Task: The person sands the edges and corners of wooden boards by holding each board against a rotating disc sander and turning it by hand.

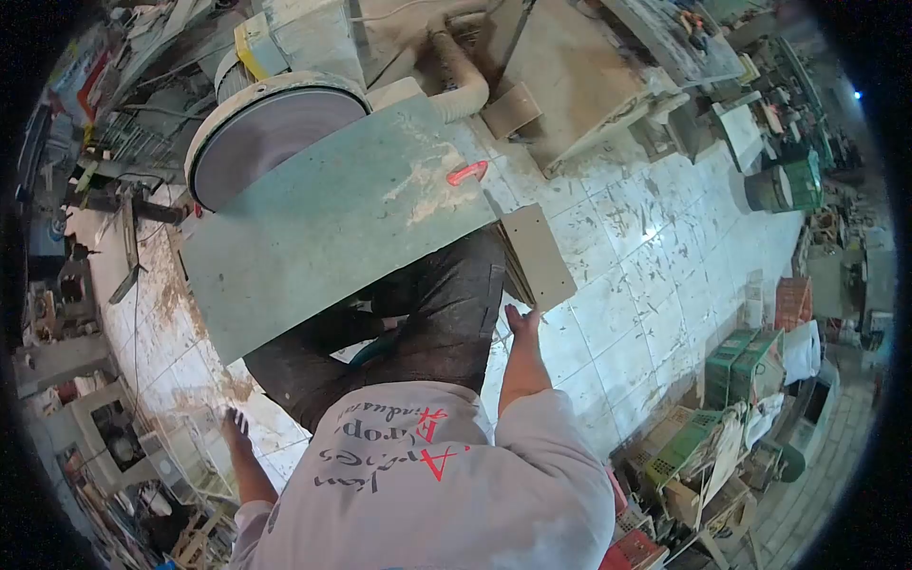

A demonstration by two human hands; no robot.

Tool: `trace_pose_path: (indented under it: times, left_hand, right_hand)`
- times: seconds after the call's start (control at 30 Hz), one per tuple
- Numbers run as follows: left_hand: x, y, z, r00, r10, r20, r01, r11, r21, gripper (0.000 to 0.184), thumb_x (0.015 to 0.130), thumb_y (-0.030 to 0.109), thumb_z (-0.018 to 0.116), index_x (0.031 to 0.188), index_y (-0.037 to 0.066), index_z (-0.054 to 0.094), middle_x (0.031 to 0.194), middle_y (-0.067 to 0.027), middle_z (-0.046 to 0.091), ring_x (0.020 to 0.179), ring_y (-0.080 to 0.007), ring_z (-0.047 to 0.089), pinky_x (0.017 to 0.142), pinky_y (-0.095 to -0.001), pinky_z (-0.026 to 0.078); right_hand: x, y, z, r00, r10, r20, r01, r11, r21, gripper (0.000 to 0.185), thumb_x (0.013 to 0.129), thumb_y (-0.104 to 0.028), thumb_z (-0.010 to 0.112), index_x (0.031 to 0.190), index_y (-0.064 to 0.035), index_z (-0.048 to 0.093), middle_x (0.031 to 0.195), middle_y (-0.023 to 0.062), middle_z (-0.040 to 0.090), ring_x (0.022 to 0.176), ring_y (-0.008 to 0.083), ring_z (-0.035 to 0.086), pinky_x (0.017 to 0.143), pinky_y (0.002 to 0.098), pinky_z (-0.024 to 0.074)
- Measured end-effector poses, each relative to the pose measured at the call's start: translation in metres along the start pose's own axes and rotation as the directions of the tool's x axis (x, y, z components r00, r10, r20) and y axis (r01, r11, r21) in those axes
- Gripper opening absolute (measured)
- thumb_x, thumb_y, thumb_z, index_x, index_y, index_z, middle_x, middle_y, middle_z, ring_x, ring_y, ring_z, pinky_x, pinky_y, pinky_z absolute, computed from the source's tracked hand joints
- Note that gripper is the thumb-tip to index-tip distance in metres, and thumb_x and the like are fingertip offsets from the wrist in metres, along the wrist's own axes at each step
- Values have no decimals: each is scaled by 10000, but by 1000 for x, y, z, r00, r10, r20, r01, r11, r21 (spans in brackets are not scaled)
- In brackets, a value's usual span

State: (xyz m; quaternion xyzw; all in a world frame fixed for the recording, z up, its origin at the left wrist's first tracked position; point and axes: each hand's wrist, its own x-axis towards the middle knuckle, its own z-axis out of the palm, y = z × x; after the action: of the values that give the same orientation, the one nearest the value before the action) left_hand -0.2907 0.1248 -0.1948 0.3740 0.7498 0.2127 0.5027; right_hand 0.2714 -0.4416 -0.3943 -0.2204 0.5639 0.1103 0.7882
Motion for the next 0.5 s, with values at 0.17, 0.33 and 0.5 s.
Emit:
trace_pose_path:
  times: [0.17,0.33,0.5]
  left_hand:
    - [-42,-40,-57,989,-122,-86,132,983,129,414,924,385,563,1246,125,547,1226,-59,599,1075,-234,591,829,-408,468]
    - [-59,-39,-66,996,-63,-63,70,992,107,414,924,365,570,1262,128,538,1224,-66,599,1042,-228,599,808,-399,476]
    - [-69,-8,-23,1000,2,20,-4,998,66,415,928,348,569,1262,103,531,1177,-55,615,1011,-194,617,811,-353,492]
  right_hand:
    - [7,-17,9,965,-200,167,162,963,216,518,957,-412,447,1357,-83,422,1358,155,463,1275,365,416,1047,565,351]
    - [43,-58,3,968,-180,177,143,969,201,497,918,-384,392,1305,-90,497,1316,155,511,1235,385,456,986,647,381]
    - [77,-76,-12,913,-359,193,389,909,-149,866,828,-474,650,1465,-58,235,1498,117,312,1369,343,267,1077,562,297]
